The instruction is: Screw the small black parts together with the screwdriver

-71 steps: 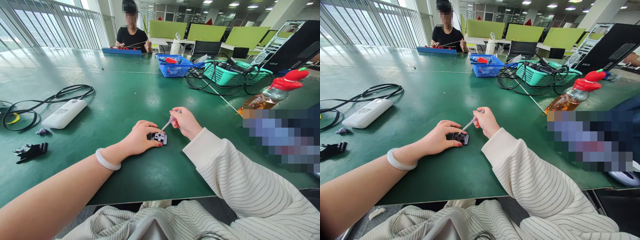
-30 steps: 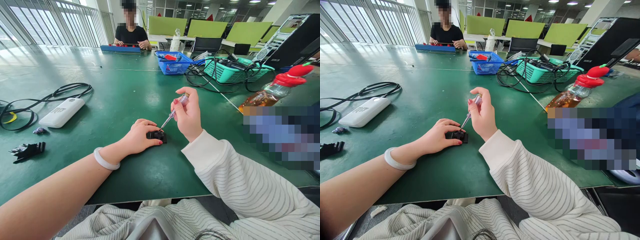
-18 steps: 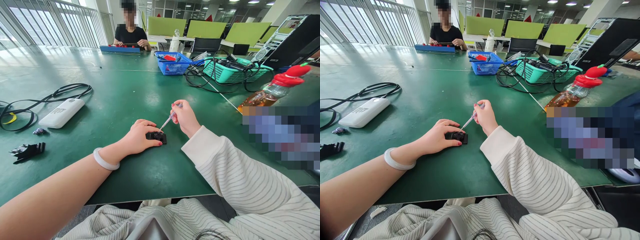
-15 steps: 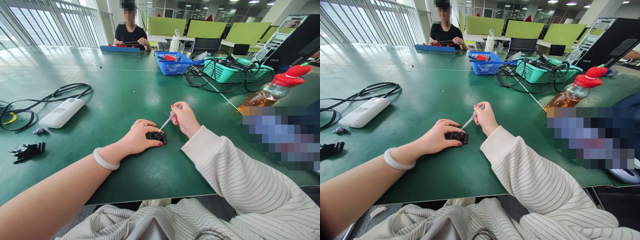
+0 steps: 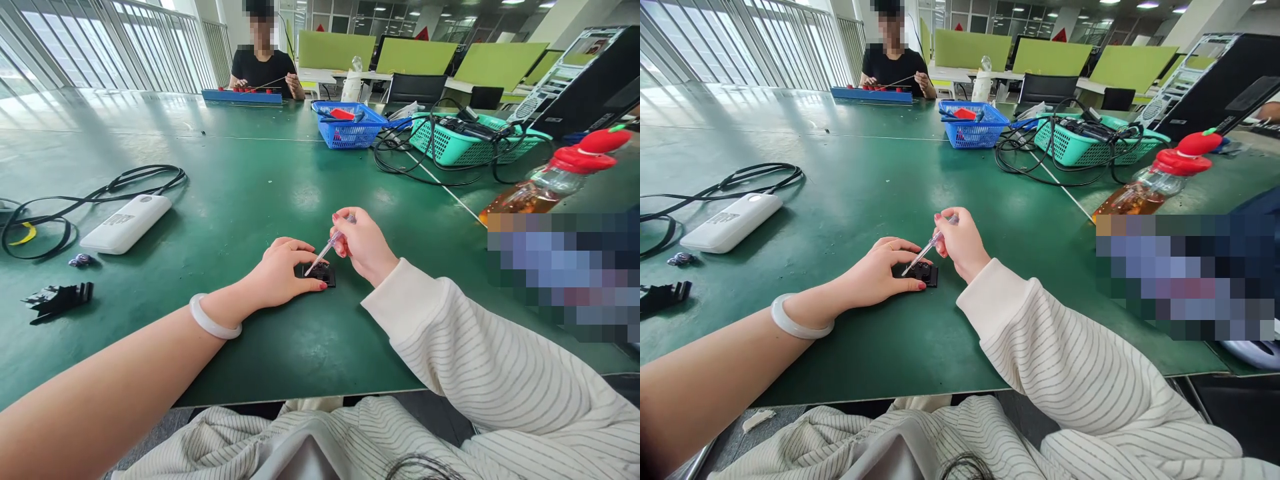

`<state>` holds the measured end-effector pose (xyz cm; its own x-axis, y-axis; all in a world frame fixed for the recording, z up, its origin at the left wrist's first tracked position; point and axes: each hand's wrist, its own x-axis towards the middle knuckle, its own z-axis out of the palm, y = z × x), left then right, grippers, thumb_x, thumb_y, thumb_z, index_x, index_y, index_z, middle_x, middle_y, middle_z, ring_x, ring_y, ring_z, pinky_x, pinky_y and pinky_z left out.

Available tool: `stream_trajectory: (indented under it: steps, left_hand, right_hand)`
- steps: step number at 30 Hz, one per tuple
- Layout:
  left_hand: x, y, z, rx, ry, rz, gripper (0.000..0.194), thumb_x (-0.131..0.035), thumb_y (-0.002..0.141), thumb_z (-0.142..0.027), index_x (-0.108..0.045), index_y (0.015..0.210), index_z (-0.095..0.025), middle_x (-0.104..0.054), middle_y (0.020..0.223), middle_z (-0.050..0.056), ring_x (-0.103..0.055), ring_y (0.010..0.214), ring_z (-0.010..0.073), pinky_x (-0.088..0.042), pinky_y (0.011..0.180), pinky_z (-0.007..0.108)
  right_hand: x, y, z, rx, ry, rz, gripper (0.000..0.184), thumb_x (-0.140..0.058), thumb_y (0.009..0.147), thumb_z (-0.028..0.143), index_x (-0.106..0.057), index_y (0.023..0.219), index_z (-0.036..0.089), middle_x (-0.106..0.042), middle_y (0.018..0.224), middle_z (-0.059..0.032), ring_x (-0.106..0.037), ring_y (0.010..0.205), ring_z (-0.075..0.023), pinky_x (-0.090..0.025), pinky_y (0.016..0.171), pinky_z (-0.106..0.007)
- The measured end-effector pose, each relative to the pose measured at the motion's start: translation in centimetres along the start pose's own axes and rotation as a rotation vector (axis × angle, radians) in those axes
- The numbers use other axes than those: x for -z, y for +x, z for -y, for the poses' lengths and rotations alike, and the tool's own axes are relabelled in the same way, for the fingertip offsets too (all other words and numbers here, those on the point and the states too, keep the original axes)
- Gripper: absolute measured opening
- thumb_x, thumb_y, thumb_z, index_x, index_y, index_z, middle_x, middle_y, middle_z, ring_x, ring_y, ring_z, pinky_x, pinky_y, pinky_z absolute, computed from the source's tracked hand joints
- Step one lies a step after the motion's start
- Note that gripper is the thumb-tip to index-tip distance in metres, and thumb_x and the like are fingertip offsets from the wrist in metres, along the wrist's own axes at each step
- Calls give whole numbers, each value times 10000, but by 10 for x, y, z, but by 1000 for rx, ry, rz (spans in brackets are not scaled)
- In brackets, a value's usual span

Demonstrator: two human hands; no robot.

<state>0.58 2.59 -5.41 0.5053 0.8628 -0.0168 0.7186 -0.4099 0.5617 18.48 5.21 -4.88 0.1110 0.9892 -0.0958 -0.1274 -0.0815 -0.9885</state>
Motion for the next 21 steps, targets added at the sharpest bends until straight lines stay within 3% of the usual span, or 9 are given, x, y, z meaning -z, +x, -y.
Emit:
stream_trajectory:
  steps: [5,7,21]
  left_hand:
    - [-1,1,1,-5,10,-7,424,-834,787,-427,-789,1192,-306,-651,1395,65,-443,1408,344,-340,1241,531]
    - [-1,1,1,-6,13,-8,429,-839,786,-426,-788,1195,-309,-654,1393,62,-444,1407,343,-341,1241,529]
    - [-1,2,0,3,25,-12,454,-851,781,-432,-783,1198,-266,-643,1426,72,-438,1421,342,-340,1248,522]
  right_hand:
    - [8,3,6,321,40,-115,119,-515,943,171,-443,962,264,-528,576,106,-408,388,-65,-279,391,-194]
    - [12,5,8,388,2,-109,122,-509,932,170,-447,970,269,-532,584,97,-421,408,-74,-284,397,-205]
    - [16,2,4,526,-35,30,219,-614,900,370,-441,1008,293,-526,653,69,-401,428,-86,-314,428,-261]
